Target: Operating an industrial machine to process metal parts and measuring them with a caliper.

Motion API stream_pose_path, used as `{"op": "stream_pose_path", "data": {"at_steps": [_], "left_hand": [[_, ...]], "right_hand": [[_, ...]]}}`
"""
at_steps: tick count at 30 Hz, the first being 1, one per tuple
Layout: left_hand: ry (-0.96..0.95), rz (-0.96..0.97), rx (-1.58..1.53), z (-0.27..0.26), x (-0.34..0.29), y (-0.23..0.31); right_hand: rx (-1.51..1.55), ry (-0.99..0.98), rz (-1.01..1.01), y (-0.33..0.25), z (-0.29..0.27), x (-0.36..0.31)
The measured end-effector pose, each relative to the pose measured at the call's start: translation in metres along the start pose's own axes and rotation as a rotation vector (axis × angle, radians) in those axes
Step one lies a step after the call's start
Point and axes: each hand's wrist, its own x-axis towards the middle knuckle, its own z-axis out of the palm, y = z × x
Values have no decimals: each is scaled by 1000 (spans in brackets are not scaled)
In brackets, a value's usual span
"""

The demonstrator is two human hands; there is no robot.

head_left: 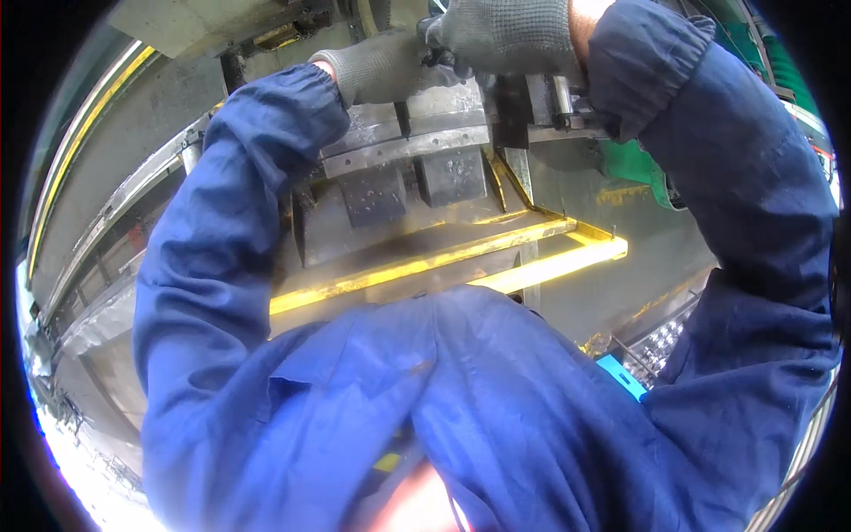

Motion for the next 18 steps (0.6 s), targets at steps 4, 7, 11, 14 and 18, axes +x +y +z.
{"op": "stream_pose_path", "data": {"at_steps": [4,7,11,14,18], "left_hand": [[28,38,-26,8,5,-7],[75,63,11,9,5,-11],[117,32,-167,-14,-7,26],[238,53,-332,-9,-15,20],[538,262,-572,9,-28,-5]], "right_hand": [[280,-21,182,-10,-7,-10],[691,27,469,-17,-22,-15],[1305,204,61,33,25,-48],[1576,314,33,24,23,-52],[1780,389,561,-27,6,-80]]}}
